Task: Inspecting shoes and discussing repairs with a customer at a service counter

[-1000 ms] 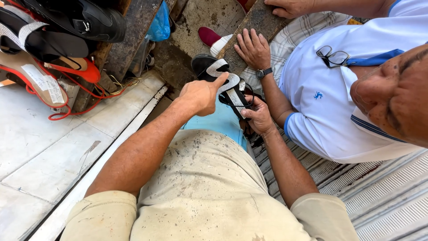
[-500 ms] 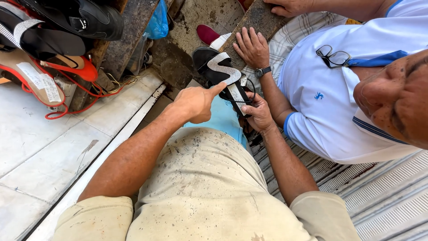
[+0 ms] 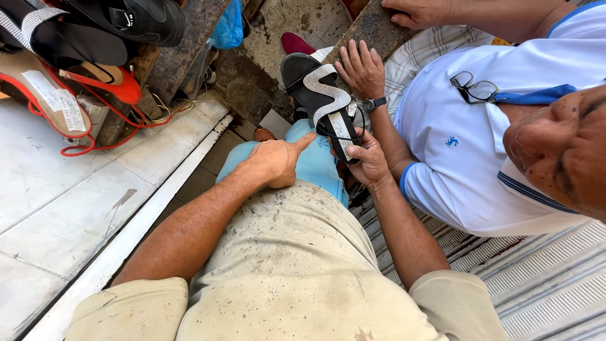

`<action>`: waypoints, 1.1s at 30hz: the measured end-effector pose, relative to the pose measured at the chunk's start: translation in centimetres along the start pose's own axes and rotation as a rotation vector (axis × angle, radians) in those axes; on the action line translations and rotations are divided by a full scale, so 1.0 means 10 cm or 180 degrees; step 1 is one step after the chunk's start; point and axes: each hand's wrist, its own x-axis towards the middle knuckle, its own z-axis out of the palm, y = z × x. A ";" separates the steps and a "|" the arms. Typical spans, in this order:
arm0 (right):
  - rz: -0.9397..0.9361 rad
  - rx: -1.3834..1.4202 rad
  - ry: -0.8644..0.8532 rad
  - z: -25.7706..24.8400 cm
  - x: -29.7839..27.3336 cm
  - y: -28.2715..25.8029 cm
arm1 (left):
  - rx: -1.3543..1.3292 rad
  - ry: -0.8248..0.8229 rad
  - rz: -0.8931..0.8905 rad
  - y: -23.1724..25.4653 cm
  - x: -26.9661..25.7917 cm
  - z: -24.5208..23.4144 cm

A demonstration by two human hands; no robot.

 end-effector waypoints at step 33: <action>-0.0426 -0.0035 -0.0292 0.14 -0.05 -0.03 | -0.0917 0.4477 0.1892 -0.40 0.61 0.25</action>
